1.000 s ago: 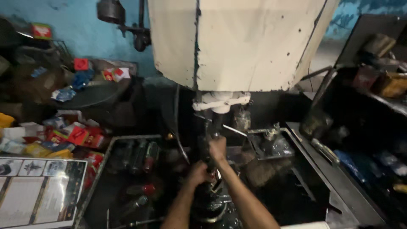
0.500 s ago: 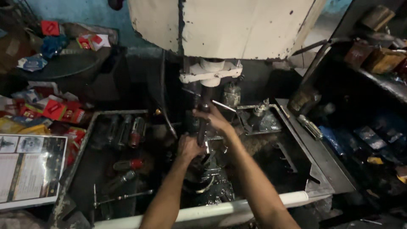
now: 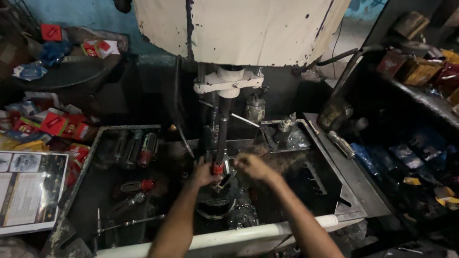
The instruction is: The person assembles a vertical mechanical component on a drill press table. They place a cylindrical part into a fixture, then insert and tighten a red-capped component using both hands. The person repeatedly adjusts and secures the assembly, ensuring alignment and fit.
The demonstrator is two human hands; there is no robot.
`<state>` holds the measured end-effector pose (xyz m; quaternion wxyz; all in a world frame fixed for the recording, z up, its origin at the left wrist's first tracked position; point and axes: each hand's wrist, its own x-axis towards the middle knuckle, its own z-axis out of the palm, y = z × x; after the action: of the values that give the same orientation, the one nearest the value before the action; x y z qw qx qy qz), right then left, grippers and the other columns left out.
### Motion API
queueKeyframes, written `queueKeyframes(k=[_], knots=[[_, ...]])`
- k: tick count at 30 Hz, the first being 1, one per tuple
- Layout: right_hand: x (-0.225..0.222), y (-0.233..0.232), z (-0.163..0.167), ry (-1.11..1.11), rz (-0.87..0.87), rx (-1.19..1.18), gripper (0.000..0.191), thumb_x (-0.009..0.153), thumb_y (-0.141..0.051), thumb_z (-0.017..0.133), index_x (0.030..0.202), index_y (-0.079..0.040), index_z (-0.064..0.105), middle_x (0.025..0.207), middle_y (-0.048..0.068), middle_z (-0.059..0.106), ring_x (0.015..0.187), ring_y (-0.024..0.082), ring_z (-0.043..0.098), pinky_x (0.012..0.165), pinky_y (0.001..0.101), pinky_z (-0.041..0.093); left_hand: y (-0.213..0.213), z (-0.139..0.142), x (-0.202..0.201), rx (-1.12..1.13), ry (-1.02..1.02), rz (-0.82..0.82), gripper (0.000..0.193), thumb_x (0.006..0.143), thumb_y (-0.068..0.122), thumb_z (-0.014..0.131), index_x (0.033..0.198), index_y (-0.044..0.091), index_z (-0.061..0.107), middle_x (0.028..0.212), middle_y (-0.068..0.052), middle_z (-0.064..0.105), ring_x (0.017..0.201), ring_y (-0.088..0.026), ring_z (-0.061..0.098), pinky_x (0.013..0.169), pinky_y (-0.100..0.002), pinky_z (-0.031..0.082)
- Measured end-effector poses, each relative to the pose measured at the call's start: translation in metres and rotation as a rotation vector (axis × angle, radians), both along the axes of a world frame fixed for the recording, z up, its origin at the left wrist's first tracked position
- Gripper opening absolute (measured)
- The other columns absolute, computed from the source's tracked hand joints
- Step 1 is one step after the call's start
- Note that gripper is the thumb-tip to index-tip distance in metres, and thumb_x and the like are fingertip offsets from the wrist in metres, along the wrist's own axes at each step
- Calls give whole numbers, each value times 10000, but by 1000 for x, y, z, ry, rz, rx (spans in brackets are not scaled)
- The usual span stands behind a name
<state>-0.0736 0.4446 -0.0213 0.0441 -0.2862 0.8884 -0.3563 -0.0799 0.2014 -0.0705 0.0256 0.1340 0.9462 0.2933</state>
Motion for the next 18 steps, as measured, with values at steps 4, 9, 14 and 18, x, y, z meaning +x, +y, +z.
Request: queueKeyframes(k=[4,9,14,18], knots=[[41,-44,-22,387,69,361,238,872,-131,640,1090,-129,737,1090,94,718,1053,319,657,972,473,492,17,-13,10,158,98,174,856,685,463,861,1449,238,546,1513,-195,408,1379,-418,406,1137,-521,391],[34,-87,-58,1013,204,826,377,876,-237,608,1194,-45,668,1218,113,662,1262,295,572,1227,510,313,29,-25,15,-291,1074,96,713,837,361,748,1454,210,425,1422,-31,527,1389,-352,500,1073,-570,415],[-2,-97,-57,1275,305,1296,549,853,-328,564,1327,-55,612,1337,115,608,1312,313,528,1230,558,219,27,-24,16,189,277,349,732,838,422,709,1470,178,433,1420,-94,547,1353,-362,519,1098,-550,392],[-32,-110,-53,1198,585,1389,477,860,-311,561,1261,-81,675,1285,117,644,1267,328,568,1203,608,275,29,-29,13,40,79,354,716,857,489,669,1471,189,456,1434,-99,561,1359,-348,533,1128,-562,364]])
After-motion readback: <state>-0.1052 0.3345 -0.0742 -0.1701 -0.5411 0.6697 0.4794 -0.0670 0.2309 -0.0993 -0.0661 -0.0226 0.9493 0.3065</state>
